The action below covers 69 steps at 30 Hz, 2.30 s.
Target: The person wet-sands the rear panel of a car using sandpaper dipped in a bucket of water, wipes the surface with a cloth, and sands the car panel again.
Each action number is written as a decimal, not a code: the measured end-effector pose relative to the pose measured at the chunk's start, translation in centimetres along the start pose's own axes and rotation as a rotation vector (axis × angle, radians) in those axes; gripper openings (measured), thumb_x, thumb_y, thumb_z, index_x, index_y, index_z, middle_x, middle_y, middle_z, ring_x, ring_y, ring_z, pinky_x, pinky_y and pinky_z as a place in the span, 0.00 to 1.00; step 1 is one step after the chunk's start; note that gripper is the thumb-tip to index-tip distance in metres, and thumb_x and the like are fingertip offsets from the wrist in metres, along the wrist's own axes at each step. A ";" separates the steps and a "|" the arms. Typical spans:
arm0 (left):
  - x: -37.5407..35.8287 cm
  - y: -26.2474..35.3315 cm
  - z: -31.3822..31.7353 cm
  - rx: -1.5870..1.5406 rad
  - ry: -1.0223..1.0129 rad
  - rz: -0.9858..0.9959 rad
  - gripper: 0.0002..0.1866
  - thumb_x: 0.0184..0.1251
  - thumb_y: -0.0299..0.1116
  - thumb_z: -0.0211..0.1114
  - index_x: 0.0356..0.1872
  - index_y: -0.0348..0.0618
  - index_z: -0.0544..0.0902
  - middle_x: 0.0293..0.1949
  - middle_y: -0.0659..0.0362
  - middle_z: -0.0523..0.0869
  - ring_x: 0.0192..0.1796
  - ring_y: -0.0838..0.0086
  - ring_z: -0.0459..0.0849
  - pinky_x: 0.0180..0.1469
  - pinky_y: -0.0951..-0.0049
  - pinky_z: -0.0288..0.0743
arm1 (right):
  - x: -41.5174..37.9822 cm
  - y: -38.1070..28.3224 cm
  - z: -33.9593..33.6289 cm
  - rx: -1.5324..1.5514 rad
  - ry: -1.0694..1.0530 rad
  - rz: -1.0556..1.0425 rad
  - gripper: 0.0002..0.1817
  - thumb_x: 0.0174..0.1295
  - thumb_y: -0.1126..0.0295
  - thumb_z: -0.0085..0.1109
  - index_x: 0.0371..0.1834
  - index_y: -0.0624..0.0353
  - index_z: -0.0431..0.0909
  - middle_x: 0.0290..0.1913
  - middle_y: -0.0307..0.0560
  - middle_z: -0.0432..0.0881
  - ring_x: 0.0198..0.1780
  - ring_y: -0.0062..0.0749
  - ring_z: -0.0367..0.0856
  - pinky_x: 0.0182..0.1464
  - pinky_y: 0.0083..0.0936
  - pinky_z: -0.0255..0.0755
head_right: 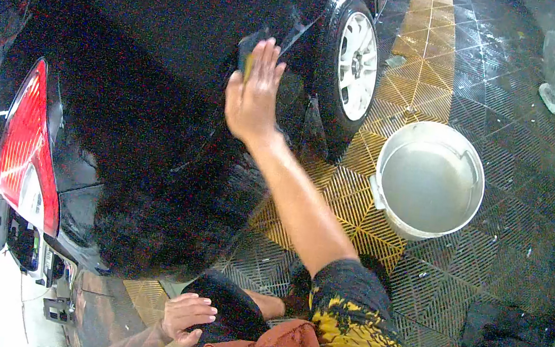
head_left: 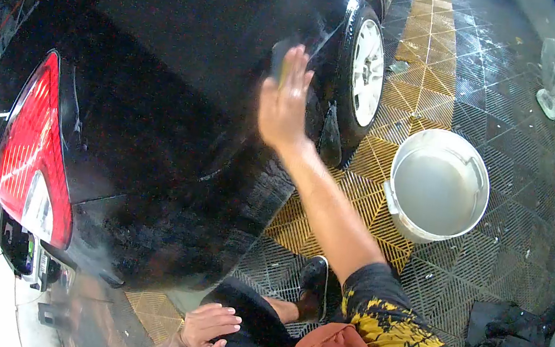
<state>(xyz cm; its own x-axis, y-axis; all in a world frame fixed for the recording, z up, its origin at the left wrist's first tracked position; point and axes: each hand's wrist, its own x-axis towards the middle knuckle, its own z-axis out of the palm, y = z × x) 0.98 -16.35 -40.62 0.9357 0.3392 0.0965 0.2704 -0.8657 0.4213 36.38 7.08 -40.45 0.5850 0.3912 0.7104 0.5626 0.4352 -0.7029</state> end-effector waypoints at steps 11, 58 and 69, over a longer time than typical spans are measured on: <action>0.5 0.4 -0.3 0.001 -0.025 -0.005 0.16 0.52 0.38 0.61 0.41 0.44 0.86 0.46 0.57 0.88 0.52 0.63 0.85 0.57 0.60 0.75 | 4.8 5.5 -0.6 0.032 -0.068 -0.030 0.34 0.72 0.59 0.33 0.76 0.68 0.41 0.77 0.71 0.40 0.77 0.66 0.36 0.74 0.58 0.28; 1.0 -1.5 -0.2 -0.039 0.039 0.078 0.15 0.50 0.37 0.60 0.37 0.41 0.86 0.42 0.56 0.88 0.49 0.61 0.86 0.53 0.60 0.78 | 7.3 7.2 -2.0 -0.292 -0.187 0.115 0.20 0.70 0.68 0.35 0.61 0.67 0.64 0.75 0.76 0.42 0.75 0.76 0.37 0.65 0.78 0.40; 0.5 -2.6 0.0 -0.043 0.023 0.076 0.16 0.52 0.39 0.58 0.38 0.45 0.86 0.44 0.59 0.88 0.50 0.62 0.86 0.55 0.60 0.77 | 12.4 8.0 -3.0 -0.399 -0.316 0.215 0.18 0.69 0.69 0.36 0.57 0.61 0.70 0.74 0.77 0.45 0.75 0.74 0.38 0.65 0.79 0.40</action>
<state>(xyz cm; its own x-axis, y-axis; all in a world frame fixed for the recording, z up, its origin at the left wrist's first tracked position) 0.78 -13.96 -41.64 0.9475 0.2822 0.1503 0.1885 -0.8727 0.4503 49.89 13.01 -37.37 0.5422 0.6883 0.4820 0.6631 0.0018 -0.7485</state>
